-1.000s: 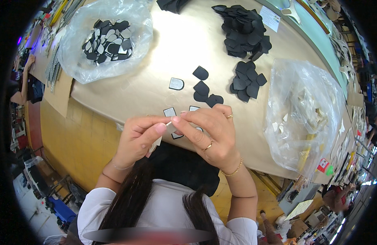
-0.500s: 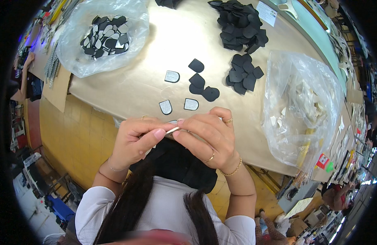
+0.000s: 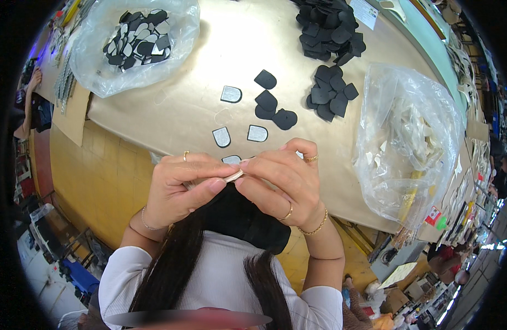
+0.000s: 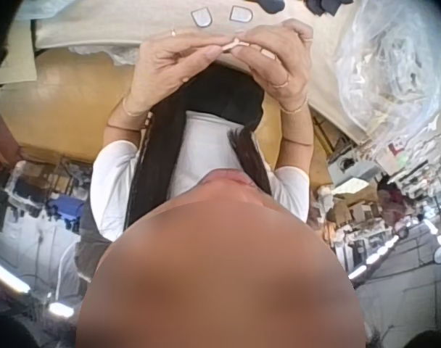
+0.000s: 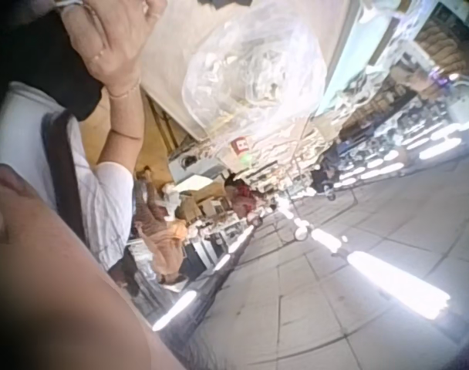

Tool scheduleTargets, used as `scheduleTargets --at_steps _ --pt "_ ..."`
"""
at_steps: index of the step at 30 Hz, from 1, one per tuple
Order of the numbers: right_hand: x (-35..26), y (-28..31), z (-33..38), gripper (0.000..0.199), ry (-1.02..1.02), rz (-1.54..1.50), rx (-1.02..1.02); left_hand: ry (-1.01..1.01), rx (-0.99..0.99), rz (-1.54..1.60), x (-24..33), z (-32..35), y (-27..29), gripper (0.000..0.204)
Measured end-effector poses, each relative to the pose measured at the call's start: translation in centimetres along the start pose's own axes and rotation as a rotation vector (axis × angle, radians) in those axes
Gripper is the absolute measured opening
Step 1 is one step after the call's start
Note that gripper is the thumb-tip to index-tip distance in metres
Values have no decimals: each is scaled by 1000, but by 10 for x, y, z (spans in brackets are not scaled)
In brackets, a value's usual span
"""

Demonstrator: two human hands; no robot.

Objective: The person repeatedly picks up small black and white D-shaped pieces from a table, aligns them, and presses them together by hand. The person arranges the assembled pieces on the table and continues the process with additional pieces.

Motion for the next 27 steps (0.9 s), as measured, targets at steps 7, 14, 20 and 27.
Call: scheduleTargets --at_steps 7,14,20,27 --pt "-2 3 1 22 -13 -31 3 -13 -21 -5 -3 0 -1 23" --pt "-1 5 3 22 -15 -32 -20 -17 -11 -38 -3 1 -3 24" --pt "-1 2 5 22 -13 -22 4 -25 -18 -60 -4 0 -4 23" --pt "-2 3 10 29 48 117 -16 221 -96 506 -11 -4 -7 20"
Point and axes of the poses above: each hand's wrist, its own z-axis away from the middle knuckle, its own y-axis out of the back of the hand, x = y × z, the point moved 2 cm from there along -z, towards the middle knuckle, and after that the axes turned 12 degrees about -x, right-handed, at the moved point
